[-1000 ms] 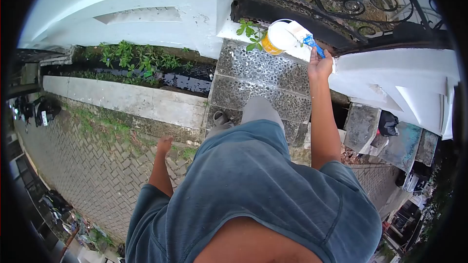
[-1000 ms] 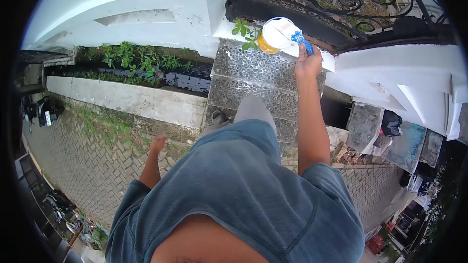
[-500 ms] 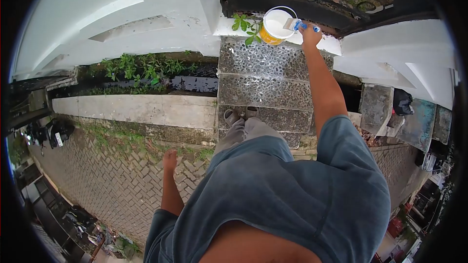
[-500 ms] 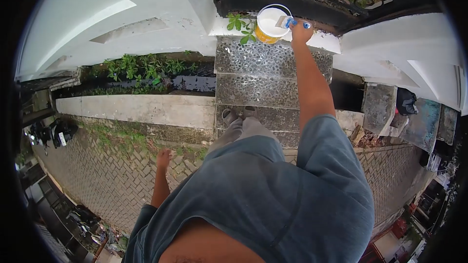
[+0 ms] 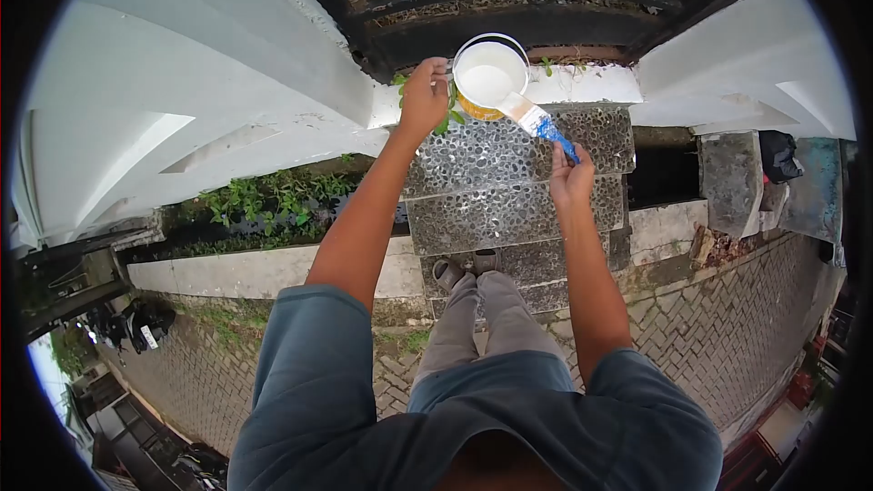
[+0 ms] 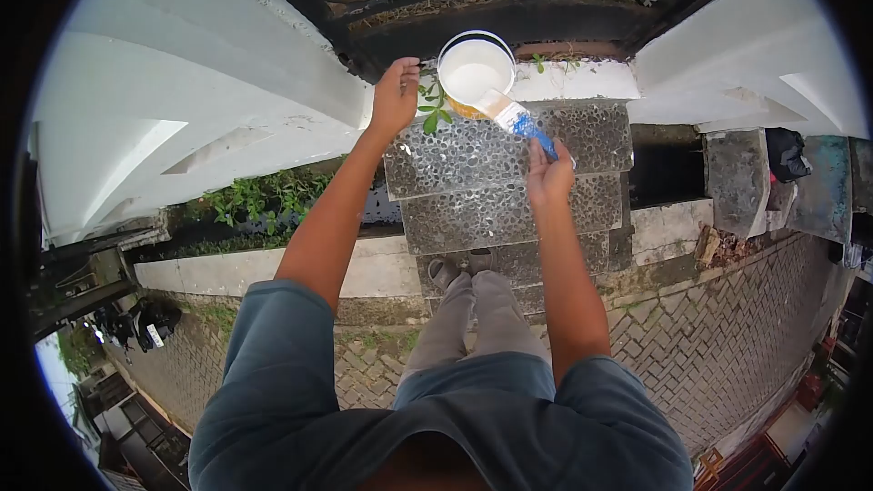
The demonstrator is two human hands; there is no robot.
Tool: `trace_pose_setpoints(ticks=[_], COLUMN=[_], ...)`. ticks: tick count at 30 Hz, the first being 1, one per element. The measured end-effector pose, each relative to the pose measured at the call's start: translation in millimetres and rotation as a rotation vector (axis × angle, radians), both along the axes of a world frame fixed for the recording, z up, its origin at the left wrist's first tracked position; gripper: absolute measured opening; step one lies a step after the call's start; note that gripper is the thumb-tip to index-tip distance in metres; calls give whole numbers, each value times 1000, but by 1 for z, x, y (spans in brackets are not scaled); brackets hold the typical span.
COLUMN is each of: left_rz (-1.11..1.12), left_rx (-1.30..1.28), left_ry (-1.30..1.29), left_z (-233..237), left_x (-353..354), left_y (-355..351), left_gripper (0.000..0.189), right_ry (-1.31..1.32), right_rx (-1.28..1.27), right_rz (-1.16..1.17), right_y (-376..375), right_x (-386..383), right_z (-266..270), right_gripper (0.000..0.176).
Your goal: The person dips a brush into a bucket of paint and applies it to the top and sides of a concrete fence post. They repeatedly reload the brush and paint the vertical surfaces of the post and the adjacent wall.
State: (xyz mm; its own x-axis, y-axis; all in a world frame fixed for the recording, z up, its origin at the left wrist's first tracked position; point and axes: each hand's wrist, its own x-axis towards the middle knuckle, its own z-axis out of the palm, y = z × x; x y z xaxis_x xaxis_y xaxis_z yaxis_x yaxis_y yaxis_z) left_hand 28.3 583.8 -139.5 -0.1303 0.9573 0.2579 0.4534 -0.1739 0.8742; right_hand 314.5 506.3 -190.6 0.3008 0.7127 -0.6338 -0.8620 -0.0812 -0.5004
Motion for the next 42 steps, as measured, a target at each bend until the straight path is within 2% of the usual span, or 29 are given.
trace_pose_setpoints(ticks=[2,5,8,9,10,11,12,13,15,18,21,23,24,27,33,36,42], left_rz=[-24,-87,-167,-188,-231,-267,-305,-285,-404,-400,-333,-277,-252,-193,-165,-145,-139], left_rx=[52,68,-39,-76,-99,-92,-33,-34,-183,-171,-237,-396,-459,-499,-498,-604,-630], left_ry=[220,505,783,953,969,1089,992,1009,876,746,551,426,327,253,318,306,335], left_z=[-31,-79,-103,-111,-106,-109,-111,-121,-129,-100,-88,-70,-68,-74,-123,-123,-121], left_x=[31,62,83,86,88,86,82,81,74,68,50,43,38,24,-4,-12,-31], left_y=[80,147,167,172,166,166,166,165,151,78,10,-39,-57,-92,-136,-164,-192], left_gripper=[39,50,58,53,43,46,38,22,43,36,39,36,35,32,29,28,28], right_ry=[63,113,141,150,127,140,153,163,169,193,201,202,200,134,72,77,109], right_rx=[-19,-11,1,-5,-52,-50,-33,-8,-30,-10,5,-1,-8,-31,-37,0,-56], right_rz=[-21,6,18,15,-24,-23,-21,-14,-50,1,80,117,129,187,278,340,372], right_y=[-29,-78,-104,-117,-122,-132,-136,-140,-138,-139,-128,-117,-112,-94,-70,-69,-76], right_x=[21,57,79,83,86,88,91,93,92,85,79,73,72,62,42,35,22], right_z=[5,-4,-10,-8,-9,-11,-14,-17,-21,-10,4,11,16,29,41,38,31], right_gripper=[21,16,14,14,14,14,14,14,15,16,16,16,16,16,17,16,15])
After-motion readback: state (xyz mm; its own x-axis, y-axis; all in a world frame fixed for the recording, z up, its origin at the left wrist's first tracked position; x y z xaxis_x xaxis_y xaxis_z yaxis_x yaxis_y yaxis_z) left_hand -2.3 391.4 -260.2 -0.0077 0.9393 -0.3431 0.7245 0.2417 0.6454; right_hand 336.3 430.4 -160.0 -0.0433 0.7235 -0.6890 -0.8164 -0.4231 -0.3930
